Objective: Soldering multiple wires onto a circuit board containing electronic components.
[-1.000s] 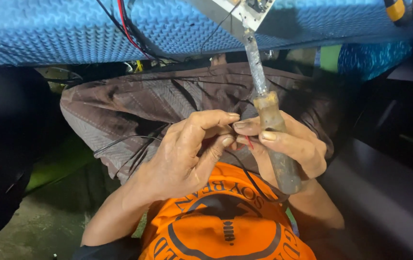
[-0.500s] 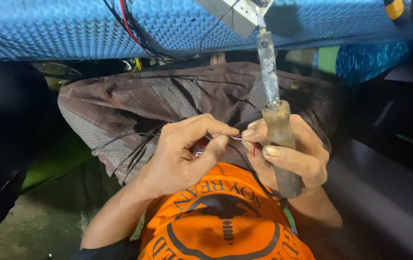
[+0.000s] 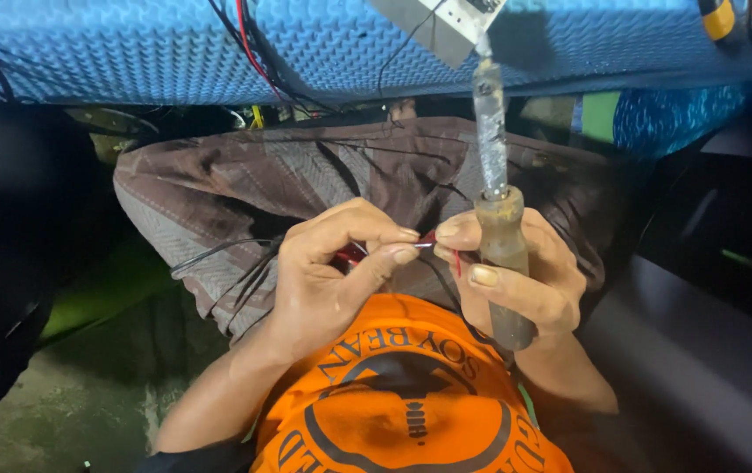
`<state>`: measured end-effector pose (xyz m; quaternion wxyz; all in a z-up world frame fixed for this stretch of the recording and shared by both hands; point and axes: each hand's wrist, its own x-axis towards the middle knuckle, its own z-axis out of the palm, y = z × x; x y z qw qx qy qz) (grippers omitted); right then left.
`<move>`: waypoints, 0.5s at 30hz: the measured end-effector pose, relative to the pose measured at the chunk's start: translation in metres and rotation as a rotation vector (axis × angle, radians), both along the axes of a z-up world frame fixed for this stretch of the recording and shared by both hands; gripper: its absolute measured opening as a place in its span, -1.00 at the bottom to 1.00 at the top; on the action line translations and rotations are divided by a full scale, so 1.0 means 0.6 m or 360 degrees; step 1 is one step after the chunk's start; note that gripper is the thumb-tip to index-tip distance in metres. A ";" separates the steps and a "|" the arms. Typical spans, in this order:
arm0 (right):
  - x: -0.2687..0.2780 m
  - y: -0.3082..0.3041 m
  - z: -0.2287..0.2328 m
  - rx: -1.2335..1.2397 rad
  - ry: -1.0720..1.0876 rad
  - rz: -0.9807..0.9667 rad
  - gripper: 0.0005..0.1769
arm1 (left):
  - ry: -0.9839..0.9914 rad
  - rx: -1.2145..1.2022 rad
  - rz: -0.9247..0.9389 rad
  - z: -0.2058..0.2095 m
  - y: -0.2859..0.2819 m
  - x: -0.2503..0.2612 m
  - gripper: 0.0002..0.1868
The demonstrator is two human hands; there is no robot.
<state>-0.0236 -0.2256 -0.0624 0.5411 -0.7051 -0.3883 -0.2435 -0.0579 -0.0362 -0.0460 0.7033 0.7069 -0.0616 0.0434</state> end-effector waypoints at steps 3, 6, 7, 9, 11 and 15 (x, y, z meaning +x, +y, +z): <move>-0.001 -0.004 -0.009 -0.0024 -0.0013 -0.0063 -0.53 | -0.0138 0.0049 -0.0066 0.020 0.002 -0.003 -0.92; 0.009 -0.003 -0.010 0.0016 -0.0071 -0.0007 -0.60 | -0.0075 0.0035 -0.0066 0.036 -0.001 -0.012 -0.94; 0.010 -0.005 -0.010 0.0018 -0.0073 -0.0005 -0.60 | -0.0077 0.0037 -0.0064 0.033 -0.002 -0.014 -0.94; 0.012 -0.011 -0.011 -0.0081 -0.0113 -0.0023 -0.53 | 0.0103 -0.0155 -0.0064 0.024 -0.002 -0.017 -0.96; 0.001 -0.007 -0.006 -0.0062 -0.0026 -0.0011 -0.51 | 0.0099 -0.0211 -0.0079 0.021 -0.006 -0.025 -0.95; -0.009 0.001 -0.006 0.0020 0.0088 -0.0002 -0.49 | 0.0013 -0.0270 -0.0119 0.023 -0.017 -0.036 -0.91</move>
